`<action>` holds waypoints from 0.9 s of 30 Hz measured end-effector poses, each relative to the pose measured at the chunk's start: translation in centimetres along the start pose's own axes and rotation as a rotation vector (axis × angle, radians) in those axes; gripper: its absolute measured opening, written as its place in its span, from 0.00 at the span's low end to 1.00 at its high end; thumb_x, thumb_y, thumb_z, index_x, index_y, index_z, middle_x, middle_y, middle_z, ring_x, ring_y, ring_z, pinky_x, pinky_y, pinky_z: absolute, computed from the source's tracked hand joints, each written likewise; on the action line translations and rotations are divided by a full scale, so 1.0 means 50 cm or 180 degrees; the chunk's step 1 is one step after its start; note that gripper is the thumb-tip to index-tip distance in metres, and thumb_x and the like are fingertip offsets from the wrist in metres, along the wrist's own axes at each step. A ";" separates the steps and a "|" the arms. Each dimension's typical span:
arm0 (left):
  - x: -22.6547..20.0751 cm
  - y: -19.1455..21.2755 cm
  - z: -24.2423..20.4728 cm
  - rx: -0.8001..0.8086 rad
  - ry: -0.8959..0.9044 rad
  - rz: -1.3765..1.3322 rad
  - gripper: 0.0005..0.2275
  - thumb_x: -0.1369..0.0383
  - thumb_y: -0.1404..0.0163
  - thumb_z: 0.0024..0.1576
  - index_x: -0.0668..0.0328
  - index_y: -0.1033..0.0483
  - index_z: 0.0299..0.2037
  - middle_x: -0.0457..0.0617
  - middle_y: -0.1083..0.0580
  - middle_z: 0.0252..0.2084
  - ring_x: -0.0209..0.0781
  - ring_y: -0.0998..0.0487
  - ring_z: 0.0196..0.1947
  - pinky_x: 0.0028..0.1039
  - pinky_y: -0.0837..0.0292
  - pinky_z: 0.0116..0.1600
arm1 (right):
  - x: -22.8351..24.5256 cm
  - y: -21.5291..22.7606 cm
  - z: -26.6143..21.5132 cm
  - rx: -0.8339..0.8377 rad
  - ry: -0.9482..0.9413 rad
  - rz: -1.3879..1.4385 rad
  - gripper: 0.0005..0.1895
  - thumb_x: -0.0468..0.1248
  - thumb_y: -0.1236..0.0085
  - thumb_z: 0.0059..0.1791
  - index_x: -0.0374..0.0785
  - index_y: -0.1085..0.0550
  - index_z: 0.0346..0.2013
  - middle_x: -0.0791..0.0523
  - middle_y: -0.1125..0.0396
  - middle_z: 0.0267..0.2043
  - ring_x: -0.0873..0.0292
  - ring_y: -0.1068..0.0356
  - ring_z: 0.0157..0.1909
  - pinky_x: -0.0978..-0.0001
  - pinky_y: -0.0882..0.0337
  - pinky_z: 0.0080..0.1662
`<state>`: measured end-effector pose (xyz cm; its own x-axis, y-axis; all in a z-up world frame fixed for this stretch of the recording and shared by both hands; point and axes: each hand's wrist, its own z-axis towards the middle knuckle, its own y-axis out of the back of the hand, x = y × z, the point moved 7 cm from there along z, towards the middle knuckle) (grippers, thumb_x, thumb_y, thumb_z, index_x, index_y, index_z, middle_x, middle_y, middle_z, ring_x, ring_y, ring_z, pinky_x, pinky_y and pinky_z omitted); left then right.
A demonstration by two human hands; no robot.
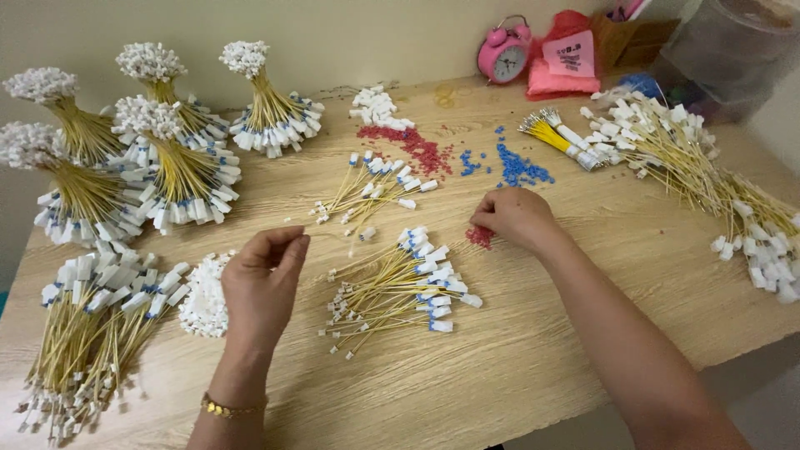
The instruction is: Manually attach white plastic connectors to the ends of yellow wire bundles on a workbench.
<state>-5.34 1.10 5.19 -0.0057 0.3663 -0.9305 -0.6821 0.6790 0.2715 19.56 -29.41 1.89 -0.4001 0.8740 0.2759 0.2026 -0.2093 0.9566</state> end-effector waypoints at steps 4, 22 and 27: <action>0.018 -0.004 0.002 0.0072 0.0303 -0.0413 0.06 0.71 0.42 0.58 0.61 0.17 0.44 0.46 0.19 0.36 0.29 0.22 0.34 0.19 0.24 0.38 | 0.008 -0.012 0.013 0.0175 -0.0077 -0.0262 0.12 0.51 0.38 0.47 0.49 0.17 0.37 0.59 0.22 0.39 0.56 0.24 0.42 0.59 0.26 0.44; 0.021 0.075 0.007 -0.0897 -0.0831 -0.1710 0.05 0.75 0.47 0.64 0.66 0.23 0.47 0.49 0.21 0.42 0.32 0.20 0.42 0.22 0.21 0.49 | 0.230 0.045 -0.088 -0.0015 0.0868 0.2917 0.06 0.33 0.38 0.49 0.34 0.25 0.38 0.56 0.26 0.35 0.64 0.26 0.38 0.71 0.26 0.40; 0.009 0.015 -0.005 -0.0193 -0.0047 -0.2272 0.09 0.76 0.48 0.61 0.66 0.23 0.50 0.49 0.21 0.43 0.36 0.18 0.44 0.25 0.18 0.50 | 0.340 0.030 -0.142 0.0130 0.1225 0.3607 0.07 0.30 0.41 0.50 0.34 0.23 0.42 0.54 0.25 0.38 0.63 0.24 0.40 0.71 0.23 0.46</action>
<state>-6.03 1.65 4.90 0.4667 -0.1452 -0.8724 -0.5552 0.7198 -0.4167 6.71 -17.98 8.69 -0.2155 0.0112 0.9764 0.6380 -0.7554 0.1494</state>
